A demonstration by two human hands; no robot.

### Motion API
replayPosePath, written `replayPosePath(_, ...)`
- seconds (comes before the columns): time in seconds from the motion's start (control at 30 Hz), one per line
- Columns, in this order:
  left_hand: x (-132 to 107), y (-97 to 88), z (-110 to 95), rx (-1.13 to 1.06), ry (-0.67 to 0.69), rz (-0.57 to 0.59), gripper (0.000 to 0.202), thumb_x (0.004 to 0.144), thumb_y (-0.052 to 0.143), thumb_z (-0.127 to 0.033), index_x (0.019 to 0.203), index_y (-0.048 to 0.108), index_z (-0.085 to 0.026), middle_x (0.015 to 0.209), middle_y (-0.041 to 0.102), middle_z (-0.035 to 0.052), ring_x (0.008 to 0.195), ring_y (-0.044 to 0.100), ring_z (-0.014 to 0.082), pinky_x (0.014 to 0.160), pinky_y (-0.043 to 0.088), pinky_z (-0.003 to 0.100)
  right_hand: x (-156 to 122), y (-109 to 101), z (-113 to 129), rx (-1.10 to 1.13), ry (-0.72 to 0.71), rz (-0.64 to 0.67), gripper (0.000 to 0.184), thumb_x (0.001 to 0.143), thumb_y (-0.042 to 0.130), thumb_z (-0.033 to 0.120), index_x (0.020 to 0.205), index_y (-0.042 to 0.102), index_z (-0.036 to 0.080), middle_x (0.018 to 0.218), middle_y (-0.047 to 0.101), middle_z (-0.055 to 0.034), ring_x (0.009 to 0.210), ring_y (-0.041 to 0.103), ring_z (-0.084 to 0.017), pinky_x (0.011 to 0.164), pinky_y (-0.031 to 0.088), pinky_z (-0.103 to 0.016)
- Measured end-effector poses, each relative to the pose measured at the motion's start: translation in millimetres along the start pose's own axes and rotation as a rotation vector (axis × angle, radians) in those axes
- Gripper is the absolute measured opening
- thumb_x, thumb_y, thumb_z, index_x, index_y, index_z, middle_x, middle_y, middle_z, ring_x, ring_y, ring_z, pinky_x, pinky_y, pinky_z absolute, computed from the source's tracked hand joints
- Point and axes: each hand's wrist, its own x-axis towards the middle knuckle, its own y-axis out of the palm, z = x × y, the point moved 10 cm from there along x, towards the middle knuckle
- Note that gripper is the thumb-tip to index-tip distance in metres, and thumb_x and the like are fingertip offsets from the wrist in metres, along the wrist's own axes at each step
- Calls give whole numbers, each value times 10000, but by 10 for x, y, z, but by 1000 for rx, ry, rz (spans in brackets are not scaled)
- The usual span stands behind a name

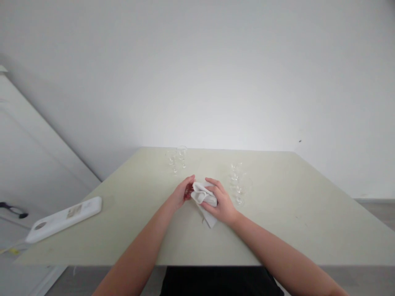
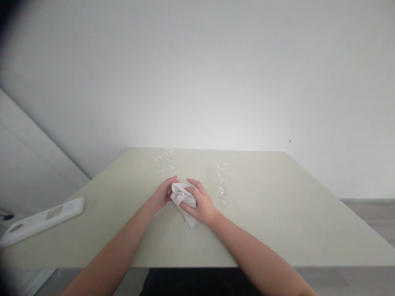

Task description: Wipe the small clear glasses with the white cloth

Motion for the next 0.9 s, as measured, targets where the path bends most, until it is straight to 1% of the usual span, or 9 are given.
replayPosePath(0.1,-75,-75,-288,-114,216,-33,455,798,456,-609,719,548,-171,665,531,20,506,437,101,450,340,233,-52,-49,-315,142,274,-142,311,844,584,419,1057,521,201,1050,599,-77,984,584,-227,851,480,-365)
replayPosePath(0.2,-114,-123,-405,-71,323,-73,389,775,547,-541,700,560,-159,681,523,20,524,409,88,478,330,225,-144,-14,-545,207,463,-187,255,905,469,443,973,498,199,822,571,-10,757,581,-176,692,491,-311)
replayPosePath(0.37,31,-47,95,-110,-82,-46,419,791,490,-512,552,437,-172,461,345,-48,371,245,58,380,152,207,-48,-56,-248,36,156,-129,588,709,731,351,1202,450,198,1296,462,-131,1194,470,-262,994,401,-399)
replayPosePath(0.43,36,5,144,-119,-127,-3,422,798,475,-538,587,455,-173,458,343,-55,354,232,58,367,143,207,-21,-49,-168,27,93,-88,542,687,749,336,1152,501,209,1378,398,-136,1265,418,-276,1033,370,-407)
replayPosePath(0.57,-70,30,-256,-112,153,65,375,788,543,-531,788,563,-157,664,541,11,515,463,99,445,335,206,-83,-44,-485,296,414,-166,354,780,651,448,1020,505,234,1030,615,-61,958,621,-231,836,501,-383)
replayPosePath(0.63,-177,9,-506,-75,342,60,356,780,583,-496,868,592,-151,867,610,70,687,554,138,549,420,226,-182,125,-675,551,625,-149,345,837,537,538,1005,461,247,854,628,-17,733,655,-201,657,532,-348)
replayPosePath(0.7,-212,0,-565,-61,381,40,340,806,558,-479,841,603,-144,947,622,99,760,581,160,596,449,242,-242,282,-743,690,727,-88,369,851,476,584,1008,437,253,786,619,0,631,649,-194,563,522,-331)
replayPosePath(0.77,-146,-19,-425,-115,276,-9,341,828,514,-469,748,581,-144,856,626,79,658,575,140,553,444,242,-224,226,-737,570,684,-90,386,820,539,567,1012,453,242,799,617,-8,681,650,-206,605,528,-348)
replayPosePath(0.9,3,38,119,-250,-115,-65,339,794,482,-465,645,511,-162,538,487,-18,363,410,93,361,303,225,-38,-99,-403,103,313,-145,498,683,738,403,1086,515,215,1133,571,-97,1063,566,-260,911,460,-413)
